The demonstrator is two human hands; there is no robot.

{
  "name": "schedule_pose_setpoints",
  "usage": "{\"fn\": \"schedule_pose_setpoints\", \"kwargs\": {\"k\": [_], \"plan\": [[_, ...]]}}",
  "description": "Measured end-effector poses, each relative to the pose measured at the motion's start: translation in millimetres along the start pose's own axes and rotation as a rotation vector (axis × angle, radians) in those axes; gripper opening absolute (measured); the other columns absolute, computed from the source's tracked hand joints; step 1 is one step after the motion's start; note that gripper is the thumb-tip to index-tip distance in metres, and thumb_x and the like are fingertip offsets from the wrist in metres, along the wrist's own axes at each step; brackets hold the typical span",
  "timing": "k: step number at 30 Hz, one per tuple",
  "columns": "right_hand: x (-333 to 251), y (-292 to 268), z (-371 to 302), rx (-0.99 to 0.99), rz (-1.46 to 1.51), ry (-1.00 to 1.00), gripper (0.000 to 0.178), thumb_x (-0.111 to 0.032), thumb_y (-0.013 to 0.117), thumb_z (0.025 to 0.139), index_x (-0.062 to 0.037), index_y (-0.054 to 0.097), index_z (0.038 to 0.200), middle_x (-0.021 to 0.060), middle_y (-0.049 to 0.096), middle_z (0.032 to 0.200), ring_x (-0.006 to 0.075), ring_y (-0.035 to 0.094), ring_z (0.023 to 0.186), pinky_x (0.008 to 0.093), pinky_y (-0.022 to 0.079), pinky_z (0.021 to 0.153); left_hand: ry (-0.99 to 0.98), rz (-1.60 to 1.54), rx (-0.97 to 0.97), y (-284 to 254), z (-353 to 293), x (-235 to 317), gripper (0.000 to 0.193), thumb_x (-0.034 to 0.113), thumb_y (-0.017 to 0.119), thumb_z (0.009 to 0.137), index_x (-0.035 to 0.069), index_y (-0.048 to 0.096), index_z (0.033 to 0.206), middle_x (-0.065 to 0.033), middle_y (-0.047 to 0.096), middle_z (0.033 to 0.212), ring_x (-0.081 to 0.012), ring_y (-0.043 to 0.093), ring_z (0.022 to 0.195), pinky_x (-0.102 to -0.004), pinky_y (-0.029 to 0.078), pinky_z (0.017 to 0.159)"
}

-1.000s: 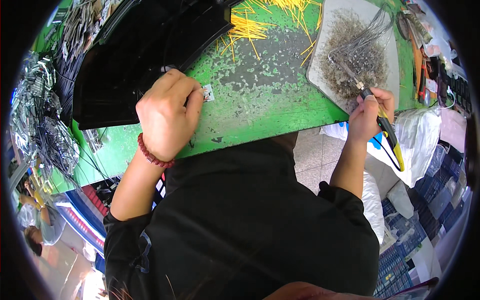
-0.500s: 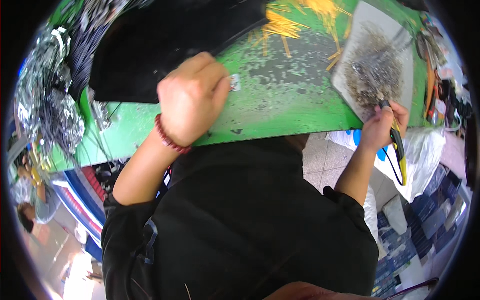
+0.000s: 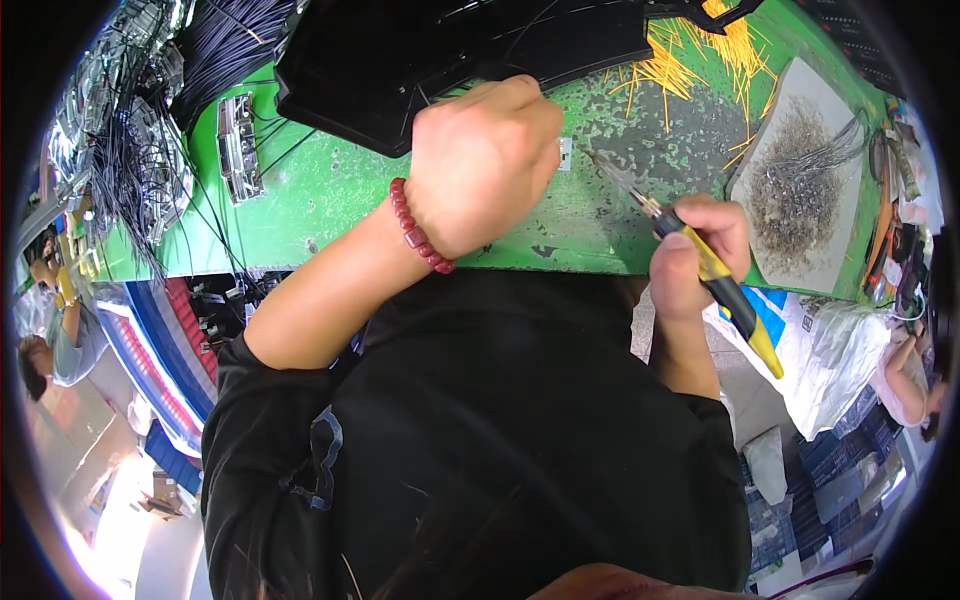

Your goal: The person solders wires onto circuit boards using a soldering iron, installs the components into toy car bodies, and places the assembled car bodies into a crate.

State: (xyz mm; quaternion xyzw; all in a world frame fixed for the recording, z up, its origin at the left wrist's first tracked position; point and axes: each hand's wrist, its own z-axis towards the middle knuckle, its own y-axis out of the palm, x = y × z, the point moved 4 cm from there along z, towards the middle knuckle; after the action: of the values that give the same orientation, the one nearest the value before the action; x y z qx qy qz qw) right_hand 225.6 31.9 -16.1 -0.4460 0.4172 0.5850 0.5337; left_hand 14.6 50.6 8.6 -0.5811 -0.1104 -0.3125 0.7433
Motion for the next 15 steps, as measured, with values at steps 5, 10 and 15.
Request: {"fn": "schedule_pose_setpoints", "kwargs": {"k": [5, 10, 15], "plan": [[5.4, 2.5, 5.5, -0.004, 0.034, 0.01, 0.03, -0.022, 0.073, 0.081, -0.0006, 0.054, 0.092, 0.0012, 0.052, 0.075, 0.0058, 0.04, 0.063, 0.0217, 0.03, 0.057, 0.005, -0.047, 0.002, 1.3, 1.5, -3.1, 0.007, 0.003, 0.064, 0.073, 0.005, 0.058, 0.071, -0.0073, 0.056, 0.072, -0.0272, 0.059, 0.064, -0.0355, 0.047, 0.055], [5.2, 1.6, 4.3, 0.003, -0.021, 0.02, 0.029, -0.022, 0.072, 0.081, -0.0008, 0.055, 0.091, 0.0016, 0.053, 0.076, 0.0061, 0.041, 0.063, 0.0213, 0.032, 0.058, 0.017, -0.009, -0.036, -0.5, 3.6, -0.3, 0.007, 0.004, 0.064, 0.074, 0.005, 0.057, 0.072, -0.0075, 0.056, 0.074, -0.0279, 0.059, 0.065, -0.0362, 0.048, 0.055], [4.7, 3.8, 2.7, -0.047, -0.052, 0.03, 0.026, -0.017, 0.073, 0.079, -0.0008, 0.057, 0.091, 0.0014, 0.055, 0.077, 0.0052, 0.043, 0.063, 0.021, 0.033, 0.057, -0.008, 0.037, -0.052, 0.8, 4.3, 2.6, 0.008, 0.003, 0.063, 0.074, 0.006, 0.056, 0.071, -0.0076, 0.055, 0.073, -0.0278, 0.059, 0.065, -0.0363, 0.048, 0.055]]}}
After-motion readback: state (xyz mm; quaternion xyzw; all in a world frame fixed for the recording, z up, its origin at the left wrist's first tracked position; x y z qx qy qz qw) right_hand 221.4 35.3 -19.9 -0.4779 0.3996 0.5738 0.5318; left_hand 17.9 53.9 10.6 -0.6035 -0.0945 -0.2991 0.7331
